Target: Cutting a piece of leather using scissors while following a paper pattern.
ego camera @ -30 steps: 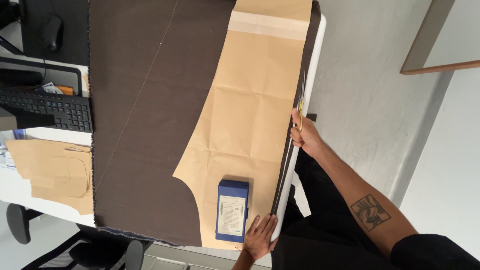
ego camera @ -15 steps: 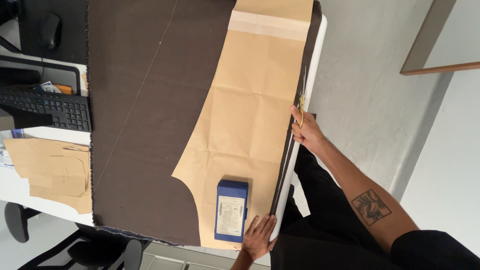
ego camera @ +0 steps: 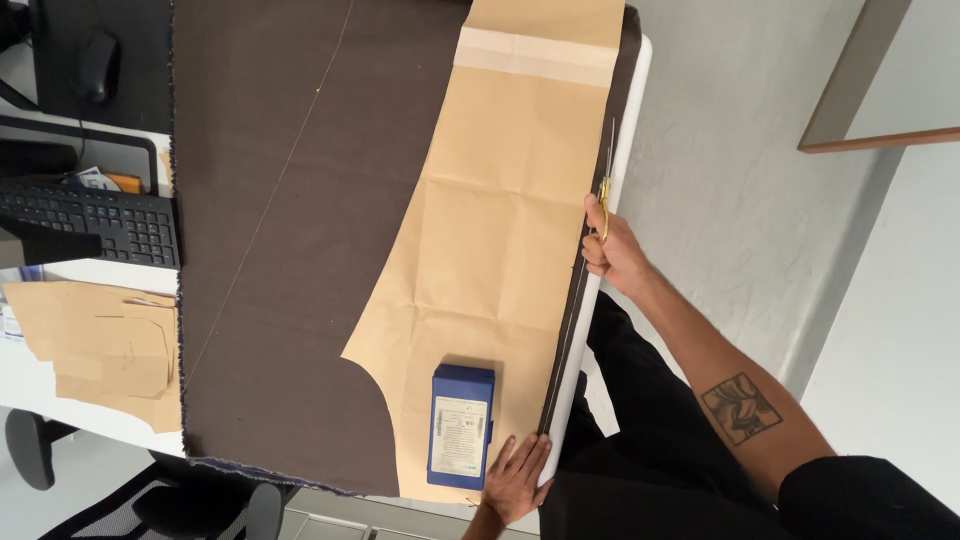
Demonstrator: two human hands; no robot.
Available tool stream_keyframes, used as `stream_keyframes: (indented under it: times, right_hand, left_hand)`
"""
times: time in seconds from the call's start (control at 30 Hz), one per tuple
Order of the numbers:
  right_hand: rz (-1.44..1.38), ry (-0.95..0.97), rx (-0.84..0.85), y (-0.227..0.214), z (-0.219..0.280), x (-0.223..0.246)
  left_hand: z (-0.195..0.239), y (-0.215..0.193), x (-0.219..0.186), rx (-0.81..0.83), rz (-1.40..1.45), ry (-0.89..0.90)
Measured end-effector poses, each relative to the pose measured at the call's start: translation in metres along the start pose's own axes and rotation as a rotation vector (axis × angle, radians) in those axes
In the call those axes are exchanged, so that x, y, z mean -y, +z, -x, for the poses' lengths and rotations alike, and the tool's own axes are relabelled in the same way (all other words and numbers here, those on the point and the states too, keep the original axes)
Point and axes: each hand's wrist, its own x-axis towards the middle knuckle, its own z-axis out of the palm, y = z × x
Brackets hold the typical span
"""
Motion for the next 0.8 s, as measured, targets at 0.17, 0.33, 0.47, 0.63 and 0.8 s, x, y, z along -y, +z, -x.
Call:
stream_keyframes:
  times: [0.17,0.33,0.47,0.63,0.8]
  right_hand:
    - [0.0,0.017,-0.024,-0.004,-0.005,-0.004]
    - [0.009,0.024,-0.022,-0.004,-0.006,-0.001]
    - [-0.026,0.013,0.029,-0.005,-0.009,0.007]
    - [0.019,0.027,-0.006,0.0,-0.011,0.019]
    - [-0.002,0.015,-0.053,0.003,-0.011,0.019]
  left_hand:
    - [0.0,0.005,0.001,0.002,0.006,0.003]
    - [0.001,0.006,0.0,0.011,0.003,0.007]
    - [0.003,0.006,-0.001,0.046,-0.016,0.005]
    - [0.003,0.005,-0.001,0.042,-0.012,0.006]
    - [0.002,0.006,-0.001,0.023,-0.013,0.005]
